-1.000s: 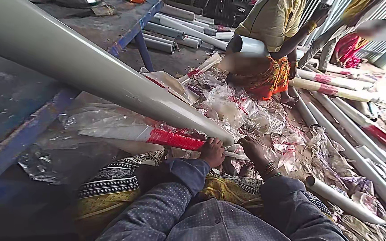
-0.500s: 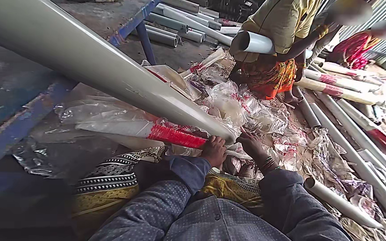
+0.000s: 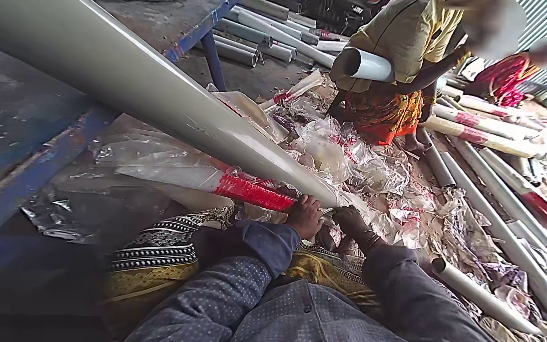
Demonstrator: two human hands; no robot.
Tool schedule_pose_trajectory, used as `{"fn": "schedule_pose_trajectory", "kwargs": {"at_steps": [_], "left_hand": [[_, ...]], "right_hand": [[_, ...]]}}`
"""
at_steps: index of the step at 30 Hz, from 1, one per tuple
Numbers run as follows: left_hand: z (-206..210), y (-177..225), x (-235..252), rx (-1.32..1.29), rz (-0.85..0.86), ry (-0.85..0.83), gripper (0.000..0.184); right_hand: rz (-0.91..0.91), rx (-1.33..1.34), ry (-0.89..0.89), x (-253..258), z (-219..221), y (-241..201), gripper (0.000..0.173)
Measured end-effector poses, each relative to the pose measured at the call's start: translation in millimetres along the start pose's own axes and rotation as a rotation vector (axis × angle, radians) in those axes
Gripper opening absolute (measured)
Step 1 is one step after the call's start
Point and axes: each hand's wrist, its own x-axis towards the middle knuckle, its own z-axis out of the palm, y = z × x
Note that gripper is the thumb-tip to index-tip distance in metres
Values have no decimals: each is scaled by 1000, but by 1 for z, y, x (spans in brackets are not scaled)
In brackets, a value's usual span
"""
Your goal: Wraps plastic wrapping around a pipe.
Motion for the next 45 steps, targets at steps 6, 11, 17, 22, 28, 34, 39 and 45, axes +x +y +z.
{"fn": "schedule_pose_trajectory", "kwargs": {"at_steps": [6, 11, 17, 22, 28, 34, 39, 45], "left_hand": [[-2, 0, 0, -9, 17, 14, 43], [1, -2, 1, -32, 25, 14, 41], [3, -3, 2, -17, 36, 26, 41], [2, -3, 2, -25, 30, 24, 40], [1, -3, 2, -33, 28, 5, 39], [1, -2, 2, -22, 9, -1, 39], [2, -2, 1, -34, 18, 8, 38], [2, -3, -1, -52, 24, 23, 37]], "right_hand": [[136, 174, 251, -25, -31, 20, 28], [79, 215, 534, -23, -31, 7, 26], [-10, 192, 614, -12, -20, 4, 26], [-22, 201, 586, -9, -16, 2, 28], [-14, 227, 479, -5, -13, -2, 29], [24, 273, 394, -13, -10, -5, 28], [112, 305, 254, -24, -20, -14, 28], [172, 304, 183, -28, -25, -19, 26]]}}
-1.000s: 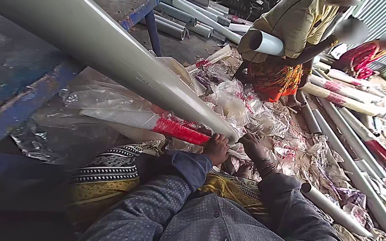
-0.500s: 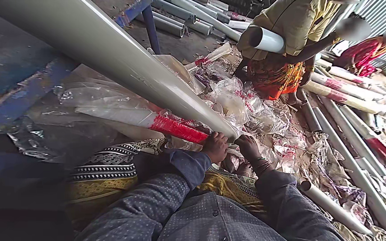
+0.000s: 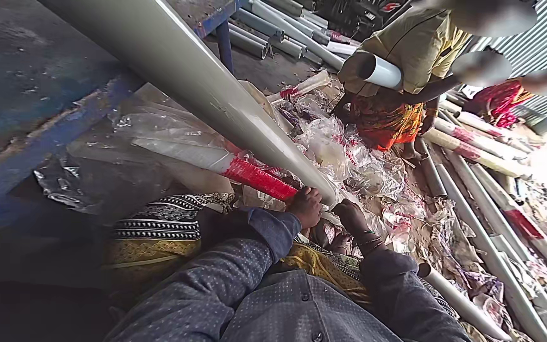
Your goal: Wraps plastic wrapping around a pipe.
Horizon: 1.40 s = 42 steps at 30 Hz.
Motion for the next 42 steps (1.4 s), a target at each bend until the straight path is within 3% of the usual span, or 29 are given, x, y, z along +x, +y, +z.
{"fn": "schedule_pose_trajectory", "kwargs": {"at_steps": [3, 8, 13, 18, 27, 29, 32, 33, 38, 42], "left_hand": [[1, -1, 0, 3, 12, 2, 37], [-1, -2, -1, 0, 30, -1, 38], [1, -4, 1, -9, 49, 9, 39], [4, -8, 2, -13, 84, 35, 39], [7, -10, 4, -53, 93, 44, 38], [8, -11, 4, -51, 90, 40, 39], [8, -10, 3, -32, 96, 25, 39], [7, -10, 3, -35, 98, 28, 38], [5, -9, 2, -55, 81, 27, 38], [5, -8, 5, -41, 76, 34, 38]], "right_hand": [[8, 19, 13, 0, -4, 4, 24], [-4, 10, 207, -5, -4, 11, 27], [-153, -85, 445, 6, 6, 18, 27], [-320, -192, 535, 22, 9, 24, 26], [-423, -244, 359, 33, -2, 26, 27], [-399, -299, 219, 33, -3, 24, 27], [-298, -463, -155, 29, 15, 32, 27], [-263, -459, -177, 26, 25, 38, 26], [-72, -177, 192, 11, 17, 54, 30], [-189, -135, 449, 12, -2, 40, 25]]}}
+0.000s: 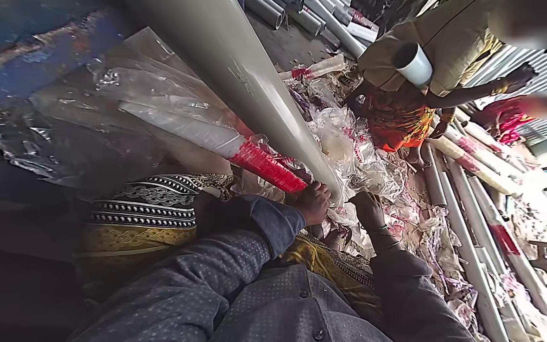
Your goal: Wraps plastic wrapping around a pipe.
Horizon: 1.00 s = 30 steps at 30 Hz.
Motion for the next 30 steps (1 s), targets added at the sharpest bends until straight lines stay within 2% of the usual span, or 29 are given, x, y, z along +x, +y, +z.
{"fn": "schedule_pose_trajectory", "kwargs": {"at_steps": [4, 12, 17, 23, 25, 28, 29, 30], "left_hand": [[1, -1, -3, 8, 5, 1, 38], [3, -3, -2, 21, 22, 15, 38], [2, -3, -2, -19, 16, 5, 36], [2, -3, -2, -17, 13, -10, 38], [2, -3, -1, -21, 14, -6, 38], [5, -1, -2, -18, 22, -9, 38], [3, -2, -3, -11, 22, -7, 37], [-1, -4, -3, -9, 19, 6, 37]], "right_hand": [[-70, -17, -7, 6, 0, -18, 28], [-260, -91, 24, 11, 12, -11, 24], [-301, -104, -31, 15, 15, -7, 23], [-265, -81, -110, 16, 13, -9, 24], [-245, -142, -233, 17, 8, -14, 25], [-147, -325, -762, 2, 19, -12, 28], [-106, -348, -802, -8, 31, -5, 27], [-49, -342, -761, -13, 37, 5, 26]]}}
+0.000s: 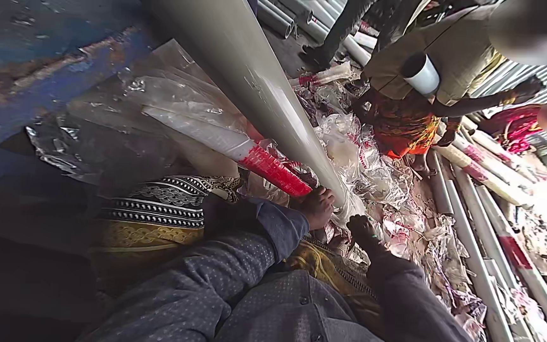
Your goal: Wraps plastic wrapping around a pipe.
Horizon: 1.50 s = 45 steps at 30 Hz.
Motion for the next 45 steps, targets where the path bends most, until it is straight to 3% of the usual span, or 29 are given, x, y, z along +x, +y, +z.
{"fn": "schedule_pose_trajectory", "kwargs": {"at_steps": [3, 6, 10, 35, 45], "left_hand": [[1, 3, -1, -17, -12, 4, 37], [2, 3, 3, -12, -14, 20, 38], [2, 1, 1, -6, -4, 24, 36], [9, 2, 6, 14, -27, 5, 39], [8, 2, 3, 27, -25, -12, 37]], "right_hand": [[130, 203, 288, -10, -2, 18, 31], [65, 317, 736, -12, -14, 26, 26], [-26, 342, 891, -10, -27, 7, 24], [-90, 180, 792, 1, -24, -6, 23], [12, 142, 409, -5, -59, -18, 31]]}}
